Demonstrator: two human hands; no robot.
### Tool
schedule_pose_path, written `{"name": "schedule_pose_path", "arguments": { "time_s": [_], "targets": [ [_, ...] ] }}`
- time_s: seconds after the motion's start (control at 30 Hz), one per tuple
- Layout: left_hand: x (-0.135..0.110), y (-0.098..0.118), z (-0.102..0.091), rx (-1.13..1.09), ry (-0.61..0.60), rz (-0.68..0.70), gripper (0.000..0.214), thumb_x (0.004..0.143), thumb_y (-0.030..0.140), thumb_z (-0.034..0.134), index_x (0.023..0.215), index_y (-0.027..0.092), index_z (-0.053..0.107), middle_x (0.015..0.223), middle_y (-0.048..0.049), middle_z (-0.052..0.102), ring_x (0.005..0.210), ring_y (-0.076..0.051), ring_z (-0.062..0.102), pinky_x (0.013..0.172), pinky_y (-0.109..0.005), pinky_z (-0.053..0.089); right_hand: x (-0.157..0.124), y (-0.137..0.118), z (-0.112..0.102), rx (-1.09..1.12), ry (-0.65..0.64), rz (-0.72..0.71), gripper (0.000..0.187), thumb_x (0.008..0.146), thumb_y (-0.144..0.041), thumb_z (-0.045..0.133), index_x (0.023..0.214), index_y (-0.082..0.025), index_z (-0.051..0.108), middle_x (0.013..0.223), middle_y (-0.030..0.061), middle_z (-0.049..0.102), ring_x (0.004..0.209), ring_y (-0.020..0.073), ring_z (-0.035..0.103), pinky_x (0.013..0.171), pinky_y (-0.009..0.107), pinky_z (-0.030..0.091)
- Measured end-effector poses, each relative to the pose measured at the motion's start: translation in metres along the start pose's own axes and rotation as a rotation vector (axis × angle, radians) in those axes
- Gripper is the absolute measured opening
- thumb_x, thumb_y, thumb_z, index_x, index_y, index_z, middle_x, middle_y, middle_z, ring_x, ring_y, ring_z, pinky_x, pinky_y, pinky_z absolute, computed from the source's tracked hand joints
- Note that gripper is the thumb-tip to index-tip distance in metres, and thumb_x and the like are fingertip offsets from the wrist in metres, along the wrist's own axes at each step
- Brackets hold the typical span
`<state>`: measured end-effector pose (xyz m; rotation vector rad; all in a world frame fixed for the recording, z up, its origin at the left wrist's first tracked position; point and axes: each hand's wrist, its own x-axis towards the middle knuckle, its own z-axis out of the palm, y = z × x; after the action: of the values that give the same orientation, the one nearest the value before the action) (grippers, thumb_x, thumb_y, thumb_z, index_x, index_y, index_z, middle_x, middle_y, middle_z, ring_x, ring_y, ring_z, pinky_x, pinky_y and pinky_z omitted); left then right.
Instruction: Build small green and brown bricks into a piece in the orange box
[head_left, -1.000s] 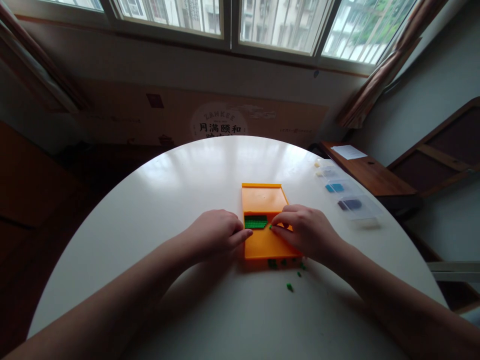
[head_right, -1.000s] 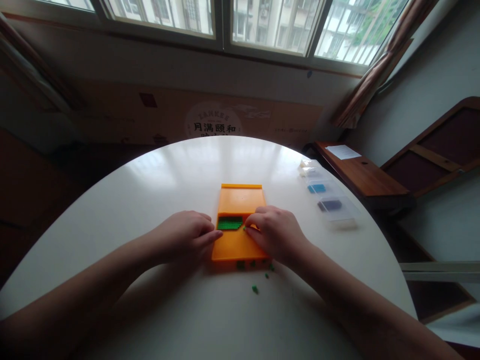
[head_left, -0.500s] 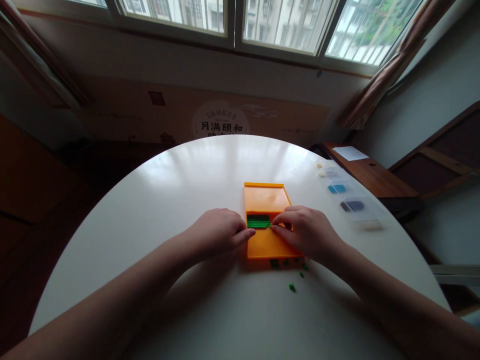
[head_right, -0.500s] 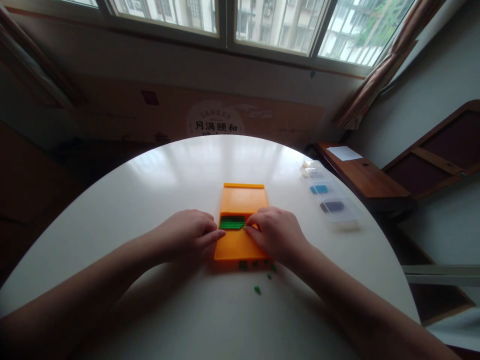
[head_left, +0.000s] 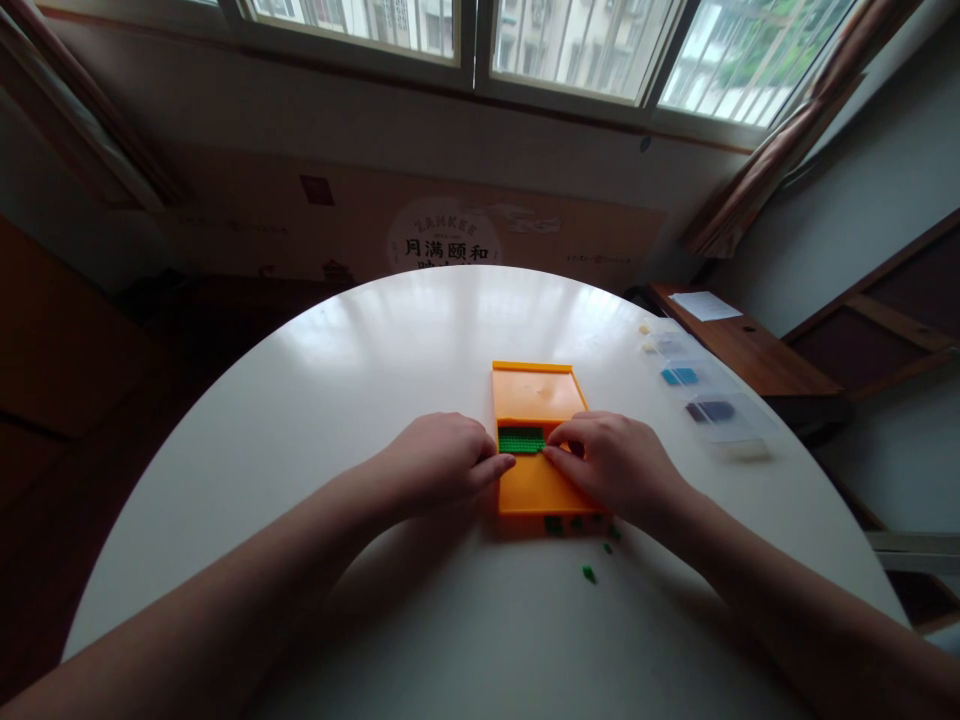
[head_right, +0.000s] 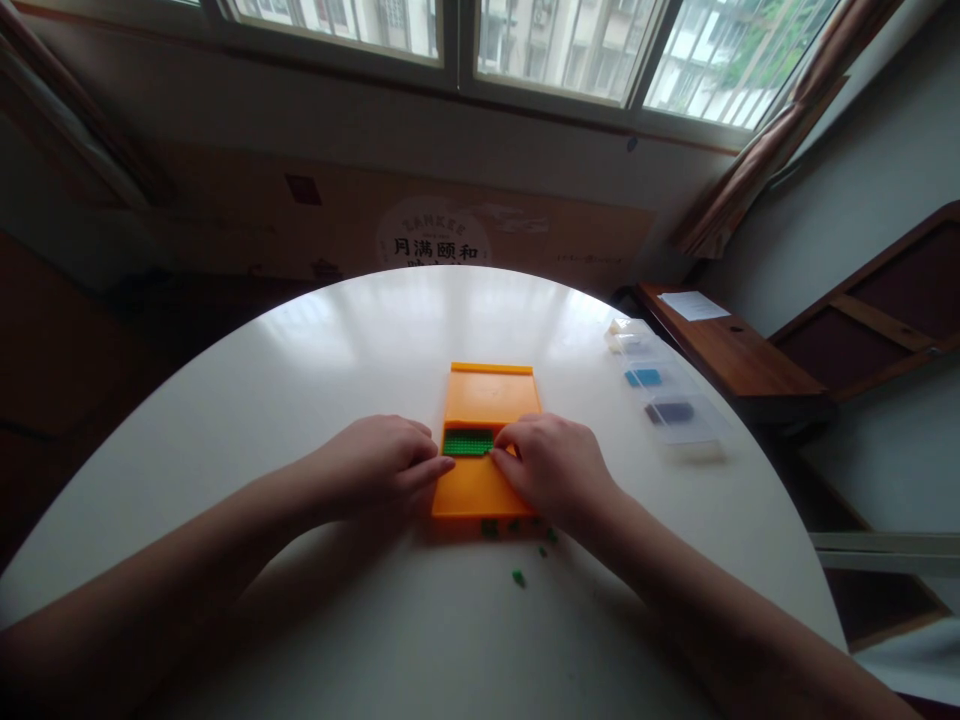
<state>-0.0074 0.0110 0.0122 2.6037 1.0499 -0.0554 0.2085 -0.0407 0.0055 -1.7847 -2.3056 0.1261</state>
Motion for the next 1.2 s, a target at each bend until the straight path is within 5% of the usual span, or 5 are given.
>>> {"name": "schedule_pose_path", "arguments": {
  "time_s": [0.6, 0.9, 1.03, 1.2],
  "targets": [
    [0.0, 0.0, 0.001, 0.0, 0.007, 0.005, 0.046, 0.091, 0.047, 0.038, 0.067, 0.02, 0.067, 0.073, -0.004, 0.068, 0.063, -0.016, 0.055, 0.055, -0.028, 0.032, -0.001, -0.001, 0.001, -0.008, 0.007, 0.006, 0.02, 0.087, -0.039, 0.057, 0.083, -0.027, 0.072, 0.081, -0.0017, 0.069, 0.073, 0.0137, 0.059, 0.06, 0.025, 0.035],
    [0.001, 0.0, -0.002, -0.018, -0.01, -0.005, 0.049, 0.092, 0.048, 0.036, 0.067, 0.019, 0.066, 0.074, -0.0054, 0.068, 0.063, -0.016, 0.056, 0.055, -0.027, 0.033, -0.012, 0.032, -0.043, -0.012, 0.149, 0.016, 0.028, 0.09, -0.039, 0.053, 0.082, -0.023, 0.073, 0.078, 0.0013, 0.067, 0.062, 0.0114, 0.056, 0.058, 0.025, 0.037],
    [0.001, 0.001, -0.003, -0.018, -0.024, -0.019, 0.049, 0.092, 0.048, 0.035, 0.066, 0.018, 0.065, 0.074, -0.0051, 0.067, 0.064, -0.016, 0.056, 0.056, -0.027, 0.033, -0.026, 0.042, -0.065, -0.015, -0.095, -0.188, 0.02, 0.088, -0.036, 0.057, 0.085, -0.027, 0.075, 0.078, -0.0004, 0.068, 0.064, 0.0109, 0.058, 0.058, 0.025, 0.038],
    [0.001, 0.0, -0.003, -0.03, -0.036, -0.028, 0.05, 0.093, 0.05, 0.034, 0.067, 0.019, 0.064, 0.076, -0.0044, 0.067, 0.063, -0.015, 0.055, 0.054, -0.026, 0.032, -0.045, 0.031, -0.069, 0.023, -0.427, -0.297, 0.018, 0.079, -0.027, 0.065, 0.092, -0.037, 0.074, 0.079, -0.0046, 0.071, 0.068, 0.014, 0.063, 0.06, 0.026, 0.037]
  ]
}}
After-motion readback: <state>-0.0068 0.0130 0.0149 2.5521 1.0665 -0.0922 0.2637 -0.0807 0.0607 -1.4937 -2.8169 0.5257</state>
